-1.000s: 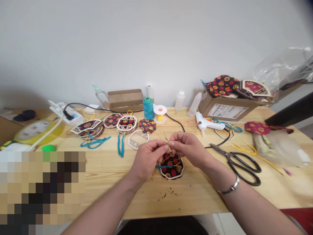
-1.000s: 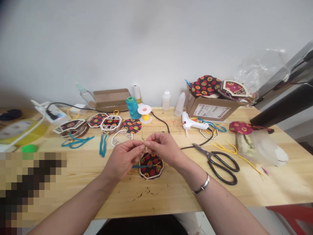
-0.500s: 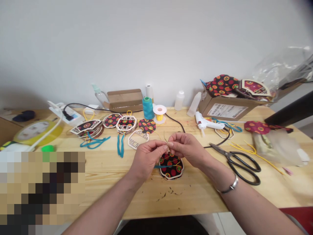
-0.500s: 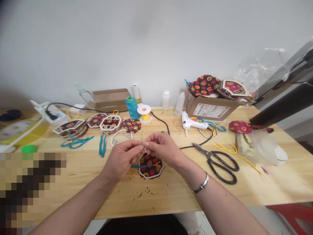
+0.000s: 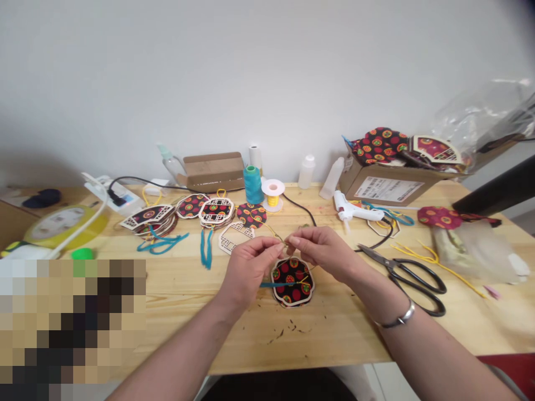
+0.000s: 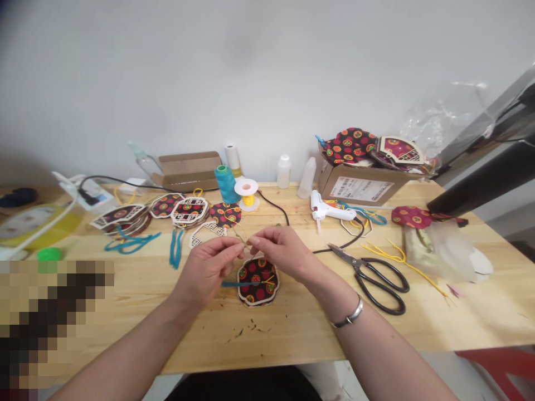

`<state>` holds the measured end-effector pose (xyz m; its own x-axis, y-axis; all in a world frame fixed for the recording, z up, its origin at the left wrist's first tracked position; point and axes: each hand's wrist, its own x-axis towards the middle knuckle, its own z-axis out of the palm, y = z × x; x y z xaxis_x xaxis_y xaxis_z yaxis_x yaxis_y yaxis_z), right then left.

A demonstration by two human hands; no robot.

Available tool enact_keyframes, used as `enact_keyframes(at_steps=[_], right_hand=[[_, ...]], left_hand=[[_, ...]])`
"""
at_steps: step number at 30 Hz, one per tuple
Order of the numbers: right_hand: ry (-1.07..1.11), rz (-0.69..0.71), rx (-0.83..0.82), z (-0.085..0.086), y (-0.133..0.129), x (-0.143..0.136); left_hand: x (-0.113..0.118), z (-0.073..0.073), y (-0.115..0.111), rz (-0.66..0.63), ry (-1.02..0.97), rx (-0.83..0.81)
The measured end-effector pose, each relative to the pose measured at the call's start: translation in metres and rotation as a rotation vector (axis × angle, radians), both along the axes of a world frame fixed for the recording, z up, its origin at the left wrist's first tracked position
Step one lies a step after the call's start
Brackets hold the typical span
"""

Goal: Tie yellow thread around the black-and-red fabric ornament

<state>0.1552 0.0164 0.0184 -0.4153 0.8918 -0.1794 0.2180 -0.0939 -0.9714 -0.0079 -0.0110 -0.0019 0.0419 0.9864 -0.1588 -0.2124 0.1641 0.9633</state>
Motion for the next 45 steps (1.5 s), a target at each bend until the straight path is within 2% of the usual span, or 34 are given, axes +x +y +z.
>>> enact_keyframes(at_steps=[5,11,15,23,30,34,37,39,42,43,45], right_hand=[[-0.306,-0.025,0.264,0.000,0.001,0.005],[-0.312,-0.027,0.449,0.007,-0.012,-0.001],[-0.378,0.051,0.602,0.006,-0.022,-0.008],[-0.703,0.279,0.878,-0.003,-0.028,-0.013],[-0.719,0.269,1.019,-0.009,-0.026,-0.010],[-0.668,0.333,1.010,-0.006,-0.027,-0.009],[-0.543,0.388,0.929,0.001,-0.027,-0.008],[-0.403,0.272,0.822,0.005,-0.025,-0.007],[-0.222,-0.103,0.579,0.003,-0.016,-0.007],[-0.177,-0.172,0.464,0.001,-0.012,-0.007],[-0.067,-0.177,0.241,-0.005,-0.006,-0.007]], left_hand=[[0.000,0.001,0.001,0.047,0.044,-0.016],[0.000,0.002,0.002,0.095,0.063,-0.027],[0.001,0.001,0.003,0.116,0.009,-0.076],[0.001,0.004,0.003,0.057,-0.109,-0.121],[0.000,0.004,0.003,0.039,-0.129,-0.126],[-0.001,0.004,0.004,0.043,-0.147,-0.129],[0.000,0.004,0.004,0.064,-0.126,-0.139],[0.001,0.003,0.003,0.079,-0.088,-0.135],[0.002,0.002,0.002,0.059,0.011,-0.086],[0.003,0.001,0.001,0.039,0.055,-0.064],[0.003,0.001,-0.001,-0.016,0.132,-0.024]])
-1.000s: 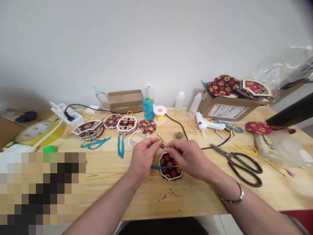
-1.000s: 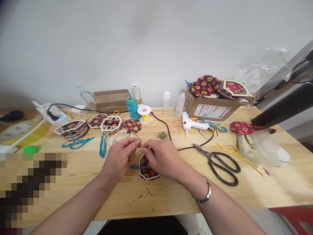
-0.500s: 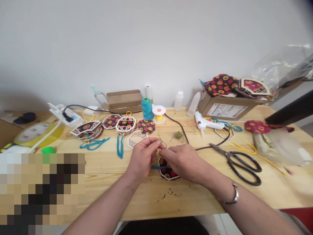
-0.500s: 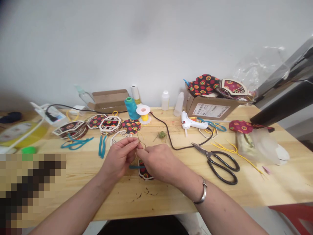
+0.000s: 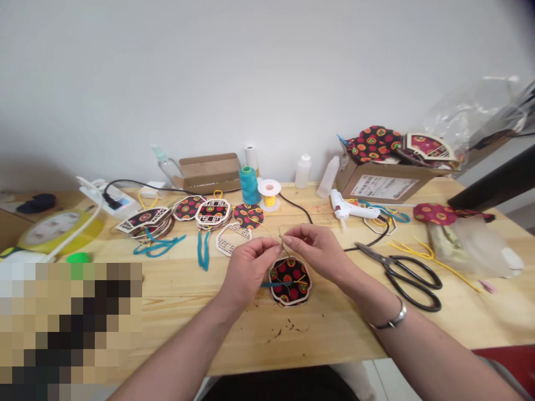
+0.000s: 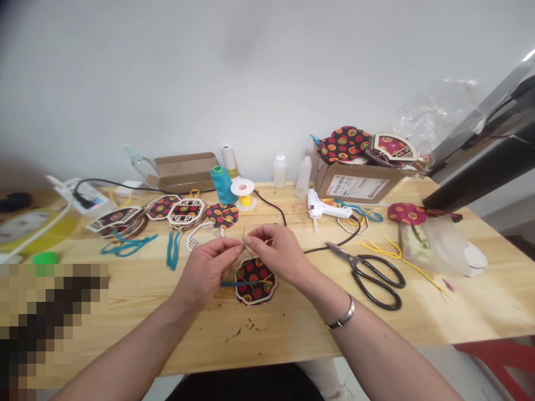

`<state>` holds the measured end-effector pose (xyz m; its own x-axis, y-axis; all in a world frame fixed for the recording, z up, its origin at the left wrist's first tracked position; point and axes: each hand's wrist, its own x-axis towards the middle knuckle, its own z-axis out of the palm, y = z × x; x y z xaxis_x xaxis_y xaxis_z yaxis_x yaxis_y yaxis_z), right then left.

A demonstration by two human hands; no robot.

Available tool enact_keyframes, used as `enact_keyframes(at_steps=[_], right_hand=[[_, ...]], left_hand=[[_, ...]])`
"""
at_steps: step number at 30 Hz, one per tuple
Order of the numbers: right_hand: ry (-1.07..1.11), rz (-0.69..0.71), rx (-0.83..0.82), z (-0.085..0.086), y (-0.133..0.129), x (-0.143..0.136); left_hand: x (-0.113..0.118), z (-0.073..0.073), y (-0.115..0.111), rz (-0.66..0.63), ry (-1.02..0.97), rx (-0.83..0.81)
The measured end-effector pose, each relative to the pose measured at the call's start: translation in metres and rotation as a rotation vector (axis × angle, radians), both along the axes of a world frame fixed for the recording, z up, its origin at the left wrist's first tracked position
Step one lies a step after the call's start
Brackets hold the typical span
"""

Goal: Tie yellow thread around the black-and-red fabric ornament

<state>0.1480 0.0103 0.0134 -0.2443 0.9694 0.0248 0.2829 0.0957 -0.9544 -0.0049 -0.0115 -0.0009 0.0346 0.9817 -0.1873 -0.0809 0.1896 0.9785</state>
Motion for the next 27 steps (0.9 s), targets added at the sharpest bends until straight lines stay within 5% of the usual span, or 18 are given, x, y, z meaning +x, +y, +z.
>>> enact_keyframes(at_steps=[4,13,22,27], right_hand=[[0.204,0.045,-0.199,-0.009,0.005,-0.002],[0.481,-0.001,-0.299,-0.008,0.002,-0.007],[0.426,0.160,-0.421,0.001,0.001,-0.004],[0.231,0.175,-0.324,-0.001,0.002,-0.001]], left_hand=[[0.000,0.001,-0.002,-0.077,0.059,0.018],[0.001,0.003,-0.002,-0.088,0.027,0.020],[0.001,0.001,-0.002,-0.041,0.028,0.033],[-0.001,0.000,-0.001,-0.043,0.019,0.024]])
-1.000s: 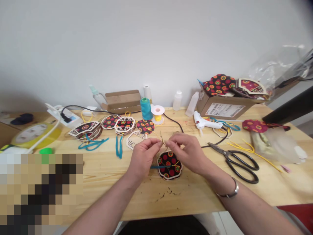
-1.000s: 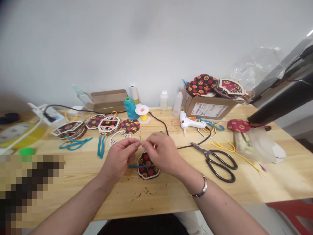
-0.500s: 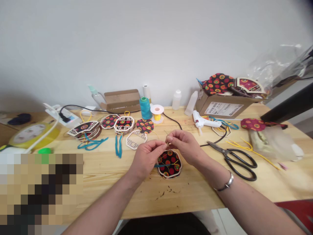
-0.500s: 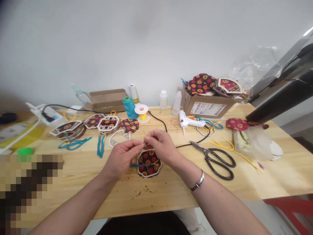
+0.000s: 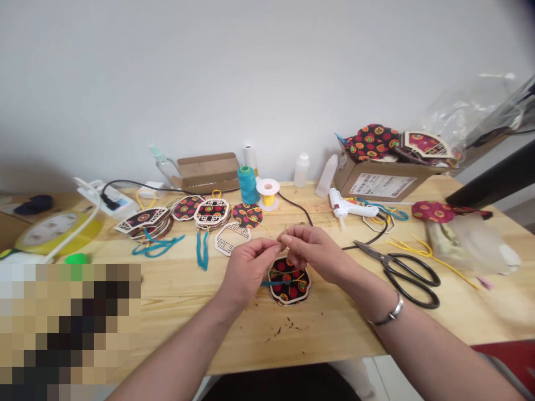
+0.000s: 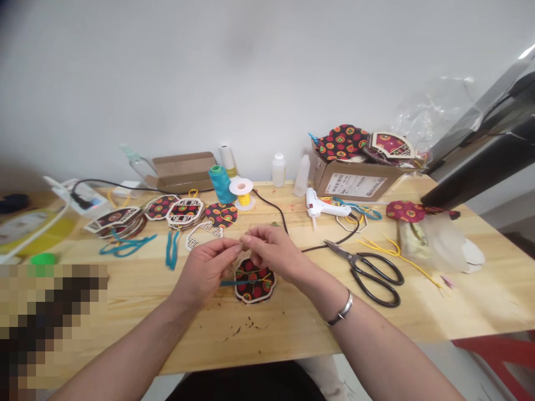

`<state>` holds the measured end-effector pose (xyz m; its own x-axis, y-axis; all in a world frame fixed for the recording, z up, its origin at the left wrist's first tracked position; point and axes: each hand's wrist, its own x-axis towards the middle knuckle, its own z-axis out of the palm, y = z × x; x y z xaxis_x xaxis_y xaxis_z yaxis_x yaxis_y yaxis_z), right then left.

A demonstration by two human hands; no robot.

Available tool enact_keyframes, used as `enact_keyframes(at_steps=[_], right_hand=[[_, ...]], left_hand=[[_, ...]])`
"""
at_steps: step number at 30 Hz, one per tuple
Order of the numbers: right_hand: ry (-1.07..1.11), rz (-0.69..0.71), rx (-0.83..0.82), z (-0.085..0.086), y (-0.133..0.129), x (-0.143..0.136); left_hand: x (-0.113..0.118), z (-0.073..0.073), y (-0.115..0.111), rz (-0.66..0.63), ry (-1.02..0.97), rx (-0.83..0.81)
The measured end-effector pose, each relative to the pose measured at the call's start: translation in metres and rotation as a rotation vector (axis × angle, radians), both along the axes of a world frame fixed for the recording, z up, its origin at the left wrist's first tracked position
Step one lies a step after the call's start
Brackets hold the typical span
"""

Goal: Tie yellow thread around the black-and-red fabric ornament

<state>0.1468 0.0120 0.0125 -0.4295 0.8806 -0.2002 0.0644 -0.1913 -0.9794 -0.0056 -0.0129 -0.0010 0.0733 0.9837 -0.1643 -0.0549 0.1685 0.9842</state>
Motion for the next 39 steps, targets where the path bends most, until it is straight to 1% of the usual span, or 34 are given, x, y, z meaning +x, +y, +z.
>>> enact_keyframes(at_steps=[5,13,17,22,25,28,34,39], right_hand=[[-0.068,-0.095,0.139,-0.0026,0.0017,0.0006],[-0.108,-0.125,0.160,0.0029,0.0030,0.0017],[-0.103,-0.104,0.139,0.0023,0.0028,0.0022],[-0.073,-0.077,0.054,0.0021,0.0028,0.0035],[-0.068,-0.085,0.055,0.0008,0.0038,0.0042],[-0.074,-0.090,0.063,-0.0004,0.0045,0.0045],[-0.131,-0.061,0.140,-0.0012,0.0037,0.0047],[-0.188,-0.060,0.235,-0.0003,0.0043,0.0043]], left_hand=[[-0.0004,-0.0010,0.0001,-0.020,0.008,-0.005],[0.0002,-0.0019,0.0002,-0.014,-0.019,-0.043],[-0.0002,-0.0029,0.0001,-0.009,-0.010,-0.028],[0.0007,-0.0018,0.0003,0.011,-0.040,-0.057],[0.0008,-0.0012,0.0001,0.012,-0.040,-0.054],[0.0005,-0.0016,0.0001,-0.003,0.000,-0.032],[0.0002,-0.0028,0.0003,-0.023,0.010,-0.008],[-0.0010,-0.0018,-0.0018,-0.055,-0.065,-0.016]])
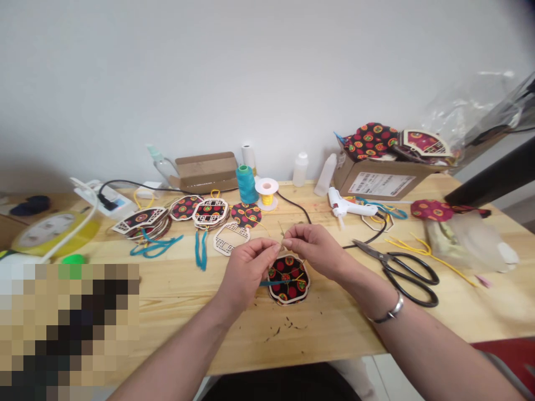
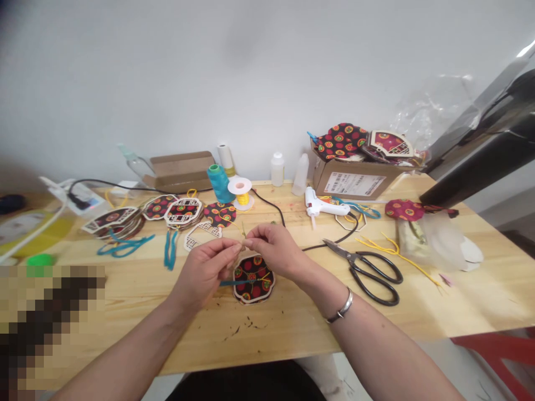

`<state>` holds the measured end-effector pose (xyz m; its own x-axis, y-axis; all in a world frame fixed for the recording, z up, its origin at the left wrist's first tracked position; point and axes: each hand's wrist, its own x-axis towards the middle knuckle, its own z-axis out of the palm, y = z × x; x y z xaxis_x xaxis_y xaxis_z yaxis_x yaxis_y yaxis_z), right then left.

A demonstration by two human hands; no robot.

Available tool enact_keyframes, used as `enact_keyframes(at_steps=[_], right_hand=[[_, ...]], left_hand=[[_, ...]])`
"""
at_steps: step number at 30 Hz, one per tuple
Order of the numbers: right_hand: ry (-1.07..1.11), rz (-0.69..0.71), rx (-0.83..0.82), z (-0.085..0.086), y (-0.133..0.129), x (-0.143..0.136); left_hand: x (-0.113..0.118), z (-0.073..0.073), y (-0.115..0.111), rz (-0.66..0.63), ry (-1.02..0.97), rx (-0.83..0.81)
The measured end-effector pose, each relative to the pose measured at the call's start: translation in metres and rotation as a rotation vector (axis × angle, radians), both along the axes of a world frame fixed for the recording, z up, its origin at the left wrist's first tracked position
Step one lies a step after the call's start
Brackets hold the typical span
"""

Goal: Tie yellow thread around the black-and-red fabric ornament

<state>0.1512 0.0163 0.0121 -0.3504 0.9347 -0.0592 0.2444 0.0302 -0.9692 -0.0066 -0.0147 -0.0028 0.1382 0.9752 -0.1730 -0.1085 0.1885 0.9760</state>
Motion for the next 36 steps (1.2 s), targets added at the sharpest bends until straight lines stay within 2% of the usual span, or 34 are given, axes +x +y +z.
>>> enact_keyframes(at_steps=[5,12,15,18,21,25,27,32,36], right_hand=[[-0.089,-0.055,0.079,0.002,0.003,0.000],[-0.240,-0.171,0.263,0.001,0.005,0.002],[-0.265,-0.194,0.285,-0.001,0.005,0.002],[-0.218,-0.204,0.246,-0.002,0.005,0.003],[-0.080,-0.192,0.129,-0.002,0.006,0.002],[0.260,-0.104,-0.155,0.001,0.002,-0.001],[0.375,-0.050,-0.247,0.003,0.000,-0.003],[0.386,-0.013,-0.251,0.005,-0.001,-0.002],[0.270,-0.007,-0.200,0.004,-0.001,-0.002]], left_hand=[[0.000,0.001,0.001,0.046,0.155,0.055],[-0.003,0.000,0.006,0.252,0.463,0.343],[-0.003,-0.002,0.004,0.222,0.473,0.478],[-0.001,-0.004,-0.001,0.091,0.463,0.557],[0.002,-0.006,-0.004,-0.021,0.463,0.540],[0.003,-0.009,-0.005,-0.076,0.385,0.474],[0.003,-0.009,-0.005,-0.109,0.344,0.445],[0.005,-0.002,-0.006,-0.112,0.223,0.387],[0.005,0.004,-0.006,-0.074,-0.050,0.156]])
